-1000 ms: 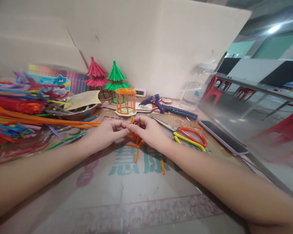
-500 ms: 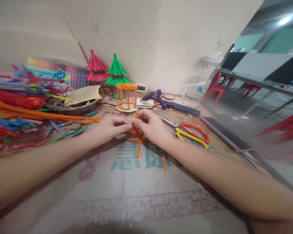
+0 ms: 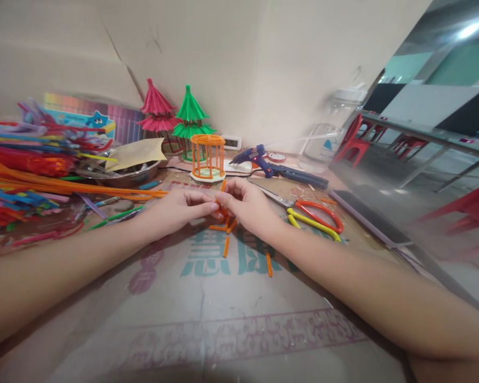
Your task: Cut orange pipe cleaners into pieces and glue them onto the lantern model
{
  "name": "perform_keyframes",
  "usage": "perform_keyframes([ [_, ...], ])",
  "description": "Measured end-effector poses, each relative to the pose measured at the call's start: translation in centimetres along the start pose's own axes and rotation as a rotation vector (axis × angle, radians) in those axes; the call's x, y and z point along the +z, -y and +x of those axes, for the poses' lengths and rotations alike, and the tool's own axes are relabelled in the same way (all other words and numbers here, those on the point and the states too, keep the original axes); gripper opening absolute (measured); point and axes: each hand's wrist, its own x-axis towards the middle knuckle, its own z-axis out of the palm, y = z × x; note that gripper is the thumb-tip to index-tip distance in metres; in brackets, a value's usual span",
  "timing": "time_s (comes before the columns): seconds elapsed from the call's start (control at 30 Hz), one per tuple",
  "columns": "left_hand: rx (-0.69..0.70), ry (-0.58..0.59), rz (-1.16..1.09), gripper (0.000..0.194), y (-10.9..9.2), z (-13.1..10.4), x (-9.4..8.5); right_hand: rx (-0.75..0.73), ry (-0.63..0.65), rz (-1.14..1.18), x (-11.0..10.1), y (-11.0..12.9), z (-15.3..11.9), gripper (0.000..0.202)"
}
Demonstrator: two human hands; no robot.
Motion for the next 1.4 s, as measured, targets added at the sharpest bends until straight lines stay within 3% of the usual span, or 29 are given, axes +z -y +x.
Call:
perform_keyframes([
  [0.23, -0.014, -0.007, 0.039, 0.024, -0.1, 0.0, 0.0, -0.032, 0.001, -0.004, 0.0, -0.2, 0.2, 0.024],
  [0.5, -0.009, -0.049, 0.063, 0.025, -0.1, -0.1, 0.0, 0.041, 0.0, 0.024, 0.0, 0.0, 0.1, 0.034],
  [0.93, 0.01, -0.035, 0.034, 0.02, -0.5, -0.1, 0.3, 0.076, -0.023, -0.12, 0.0, 0.5, -0.2, 0.034],
  [1.17, -0.011, -0.035, 0.002, 0.019, -0.5, -0.1, 0.3, 0.023, 0.046, -0.097, -0.1, 0.3, 0.3, 0.031],
  [1.3, -0.042, -0.032, -0.025, 0.021, -0.4, -0.1, 0.3, -0.06, 0.038, -0.18, -2.0, 1.2, 0.7, 0.023],
  [1.4, -0.058, -0.033, -0.036, 0.022, -0.6, -0.2, 0.3, -0.094, 0.079, -0.467, -5.4, 2.4, 0.0, 0.02],
])
